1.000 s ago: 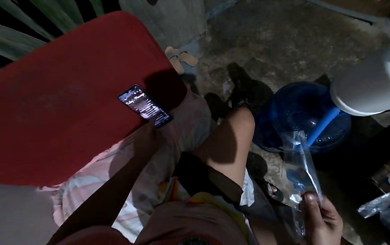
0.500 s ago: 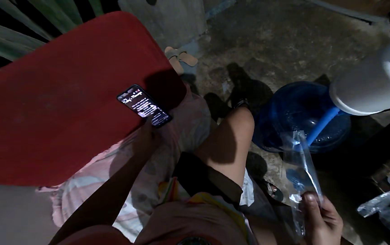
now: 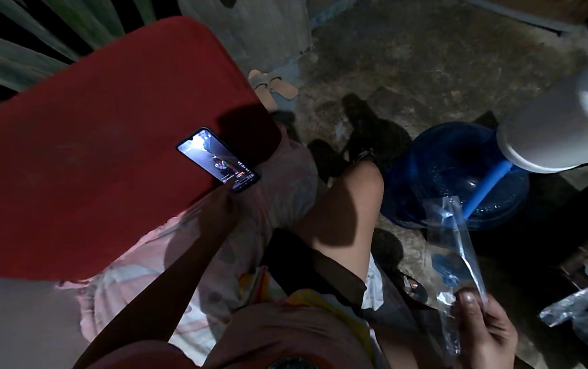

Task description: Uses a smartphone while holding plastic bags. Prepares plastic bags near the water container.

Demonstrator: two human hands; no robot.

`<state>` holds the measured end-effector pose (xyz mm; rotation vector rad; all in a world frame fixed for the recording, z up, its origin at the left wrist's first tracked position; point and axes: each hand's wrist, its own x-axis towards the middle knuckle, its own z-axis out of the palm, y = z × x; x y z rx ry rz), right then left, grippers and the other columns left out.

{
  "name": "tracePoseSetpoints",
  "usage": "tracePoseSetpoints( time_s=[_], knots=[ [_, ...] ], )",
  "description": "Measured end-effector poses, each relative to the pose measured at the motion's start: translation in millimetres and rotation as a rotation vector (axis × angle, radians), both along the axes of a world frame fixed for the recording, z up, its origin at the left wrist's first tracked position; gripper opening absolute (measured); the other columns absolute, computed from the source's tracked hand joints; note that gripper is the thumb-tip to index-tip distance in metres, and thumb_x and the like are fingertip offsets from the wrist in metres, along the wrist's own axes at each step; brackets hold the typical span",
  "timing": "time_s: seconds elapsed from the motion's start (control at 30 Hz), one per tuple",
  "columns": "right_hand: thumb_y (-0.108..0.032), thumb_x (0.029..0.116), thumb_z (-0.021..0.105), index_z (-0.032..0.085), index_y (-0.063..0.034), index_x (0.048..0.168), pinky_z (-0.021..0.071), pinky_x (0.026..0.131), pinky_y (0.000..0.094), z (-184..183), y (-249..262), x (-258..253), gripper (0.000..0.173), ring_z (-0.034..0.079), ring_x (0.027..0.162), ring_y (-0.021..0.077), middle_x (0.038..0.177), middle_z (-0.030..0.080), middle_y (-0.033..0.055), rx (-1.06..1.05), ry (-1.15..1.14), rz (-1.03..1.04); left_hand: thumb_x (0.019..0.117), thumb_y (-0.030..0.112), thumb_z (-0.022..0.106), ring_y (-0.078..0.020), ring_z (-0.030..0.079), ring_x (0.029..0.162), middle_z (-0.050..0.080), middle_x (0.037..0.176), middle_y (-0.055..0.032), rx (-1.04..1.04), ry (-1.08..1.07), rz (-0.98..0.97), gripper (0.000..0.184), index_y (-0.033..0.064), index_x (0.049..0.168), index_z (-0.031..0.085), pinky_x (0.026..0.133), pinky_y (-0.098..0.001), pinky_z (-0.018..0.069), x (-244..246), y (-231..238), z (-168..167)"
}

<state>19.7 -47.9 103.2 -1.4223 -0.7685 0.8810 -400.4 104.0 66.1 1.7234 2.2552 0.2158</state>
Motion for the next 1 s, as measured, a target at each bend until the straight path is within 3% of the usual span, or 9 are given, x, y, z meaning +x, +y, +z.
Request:
tracePoseSetpoints(
  time_s=[0.27, 0.57, 0.73, 1.0],
  knots=[
    [-0.004, 0.1003, 0.052, 0.067, -0.0252, 0.083, 0.0491, 0.055, 0.0078, -0.1, -0.2, 0.9, 0.032, 0.058, 0.059, -0.0101, 0.070, 0.066, -0.0204, 0.001, -0.004, -0.003, 0.1042, 0.009, 0.048, -0.0572, 0.062, 0.103, 0.063, 0.118, -0.0355, -0.018, 0.028, -0.048, 0.053, 0.0147, 0.156, 0.042, 0.087, -0.0711, 0.0454, -3.3, -0.8, -4.9],
    [-0.004, 0.1006, 0.051, 0.067, -0.0255, 0.083, 0.0490, 0.056, 0.0079, -0.4, -0.1, 1.1, 0.032, 0.058, 0.059, -0.0100, 0.070, 0.066, -0.0207, 0.011, -0.003, -0.008, 0.1032, 0.008, 0.049, -0.0572, 0.061, 0.109, 0.059, 0.130, -0.0350, -0.020, 0.037, -0.070, 0.052, 0.0123, 0.155, 0.044, 0.088, -0.0715, 0.0454, -3.5, 0.5, -3.3],
    [-0.004, 0.1005, 0.052, 0.068, -0.0254, 0.083, 0.0497, 0.056, 0.0081, 0.0, -0.6, 1.5, 0.032, 0.059, 0.059, -0.0097, 0.070, 0.066, -0.0205, 0.021, 0.003, -0.009, 0.1030, 0.007, 0.050, -0.0569, 0.063, 0.101, 0.063, 0.119, -0.0355, -0.012, 0.053, -0.084, 0.052, 0.0119, 0.154, 0.045, 0.084, -0.0706, 0.0468, -4.7, 0.9, -3.9],
    [-0.003, 0.1005, 0.052, 0.068, -0.0249, 0.082, 0.0504, 0.059, 0.0081, 0.8, -1.0, 1.9, 0.033, 0.060, 0.061, -0.0099, 0.072, 0.067, -0.0202, 0.028, -0.004, -0.008, 0.1036, 0.007, 0.049, -0.0560, 0.062, 0.110, 0.059, 0.131, -0.0338, -0.005, 0.045, -0.087, 0.050, 0.0123, 0.154, 0.046, 0.090, -0.0709, 0.0453, -4.0, 1.9, -3.8]
  ],
)
